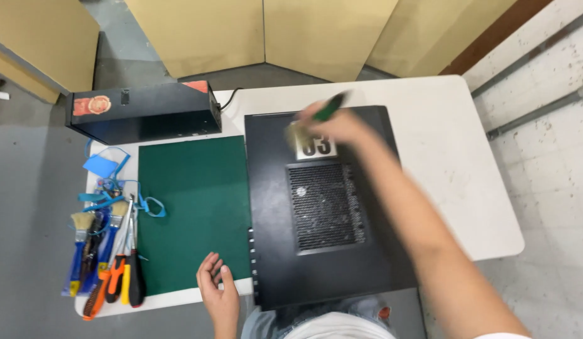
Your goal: Cleaning the exterior of a computer case with a brush, unscrewing the side panel using a screwdriver, and removing the panel to expose internal components.
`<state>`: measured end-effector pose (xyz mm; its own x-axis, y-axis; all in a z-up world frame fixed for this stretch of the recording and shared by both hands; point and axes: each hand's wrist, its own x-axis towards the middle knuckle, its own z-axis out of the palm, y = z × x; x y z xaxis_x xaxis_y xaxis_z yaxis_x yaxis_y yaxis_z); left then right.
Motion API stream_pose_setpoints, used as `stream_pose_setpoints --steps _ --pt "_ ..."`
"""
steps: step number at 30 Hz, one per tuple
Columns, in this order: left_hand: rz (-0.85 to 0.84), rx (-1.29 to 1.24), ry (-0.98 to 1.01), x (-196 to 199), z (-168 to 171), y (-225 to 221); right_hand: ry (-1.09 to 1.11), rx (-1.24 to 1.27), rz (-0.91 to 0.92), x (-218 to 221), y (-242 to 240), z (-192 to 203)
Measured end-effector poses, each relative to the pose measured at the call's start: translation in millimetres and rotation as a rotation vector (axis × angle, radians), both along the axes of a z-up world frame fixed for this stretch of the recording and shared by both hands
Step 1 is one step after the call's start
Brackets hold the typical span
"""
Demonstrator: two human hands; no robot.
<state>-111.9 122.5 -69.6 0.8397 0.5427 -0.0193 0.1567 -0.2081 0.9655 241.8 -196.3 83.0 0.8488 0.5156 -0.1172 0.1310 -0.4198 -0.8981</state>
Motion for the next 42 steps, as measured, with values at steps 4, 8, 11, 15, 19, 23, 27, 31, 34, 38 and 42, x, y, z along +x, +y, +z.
stream_pose_setpoints --steps 4,8,11,15,19,23,27,31,34,38,42 --pt "-0.124 0.234 -0.035 -12.3 -3.3 75.9 -0.246 -0.623 -0.647 47.1 -159.0 -55.0" --pt "-0.233 0.235 0.056 9.5 10.7 127.0 -0.263 -0.951 -0.587 11.5 -23.6 -32.3" --pt "-0.338 0.256 0.032 34.8 26.8 142.1 -0.389 -0.701 -0.226 -75.1 121.9 -14.3" --pt "-0.501 0.276 0.006 61.8 39.5 143.7 -0.186 0.155 0.335 -222.2 200.8 8.6" --pt "-0.615 0.247 0.058 71.7 45.6 136.2 0.297 0.371 0.695 -229.4 134.4 34.8" --pt "-0.785 0.307 0.112 70.0 42.8 129.6 -0.207 -0.511 -0.232 -189.6 33.7 12.8" --pt "-0.854 0.343 0.056 68.5 20.6 112.8 -0.339 -0.493 -0.199 -261.3 113.1 37.8" --pt "-0.928 0.331 0.233 72.6 22.0 98.9 0.051 0.120 0.105 -311.2 97.2 40.6" --pt "-0.979 0.280 0.049 72.2 14.3 98.5 0.086 0.015 -0.452 -286.0 -33.9 14.3" --pt "-1.053 0.206 0.144 76.9 16.2 84.5 0.036 -0.484 -1.066 -338.7 -106.2 -23.6" --pt "-1.048 0.151 0.262 78.1 26.9 63.6 -0.290 -0.189 -0.363 -351.7 97.8 39.1"
